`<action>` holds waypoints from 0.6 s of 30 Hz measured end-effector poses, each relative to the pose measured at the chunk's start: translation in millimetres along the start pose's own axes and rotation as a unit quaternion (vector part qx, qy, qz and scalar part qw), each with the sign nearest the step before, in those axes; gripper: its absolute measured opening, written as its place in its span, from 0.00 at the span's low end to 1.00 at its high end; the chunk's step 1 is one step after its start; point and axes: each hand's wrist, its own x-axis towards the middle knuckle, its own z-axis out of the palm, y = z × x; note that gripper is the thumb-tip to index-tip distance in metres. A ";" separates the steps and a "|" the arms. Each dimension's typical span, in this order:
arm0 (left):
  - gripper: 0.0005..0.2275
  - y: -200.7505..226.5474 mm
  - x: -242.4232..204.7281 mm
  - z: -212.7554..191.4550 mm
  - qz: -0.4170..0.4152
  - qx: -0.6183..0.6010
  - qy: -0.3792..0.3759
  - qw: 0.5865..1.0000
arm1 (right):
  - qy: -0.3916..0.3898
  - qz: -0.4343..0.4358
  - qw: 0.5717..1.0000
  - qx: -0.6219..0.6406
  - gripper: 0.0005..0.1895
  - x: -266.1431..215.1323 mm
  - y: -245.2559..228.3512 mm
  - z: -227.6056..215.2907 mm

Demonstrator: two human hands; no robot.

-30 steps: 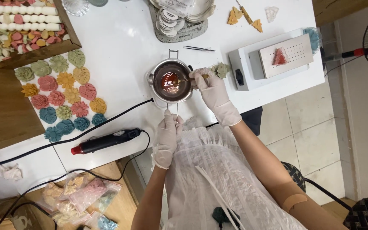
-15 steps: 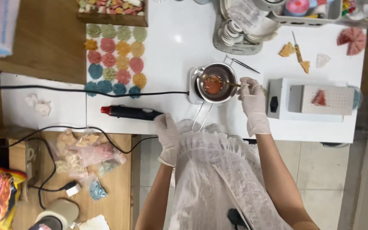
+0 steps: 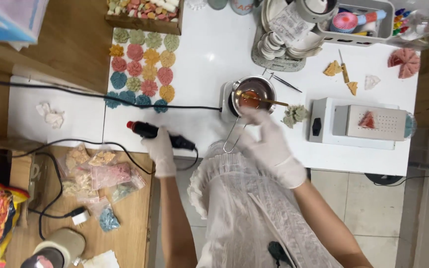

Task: Using a heat gun and molten wax to create and decorate small wax items on a production table.

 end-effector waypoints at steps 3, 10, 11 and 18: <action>0.29 35.0 -69.1 -65.1 0.043 -0.099 -0.080 0.991 | -0.175 0.038 0.973 0.148 0.56 -3.7 -14.8 53.4; 0.28 117.9 -167.9 -72.1 0.125 -0.084 -0.216 0.965 | -0.333 0.245 0.872 0.262 0.58 -9.7 -76.1 7.1; 0.26 138.4 -176.9 -71.3 0.121 -0.015 -0.268 0.956 | -0.295 0.275 0.870 0.284 0.55 -15.2 -66.9 -1.0; 0.25 149.5 -169.1 -11.2 0.258 0.295 -0.391 0.833 | -0.088 0.219 0.691 0.684 0.37 -62.4 -15.2 -59.6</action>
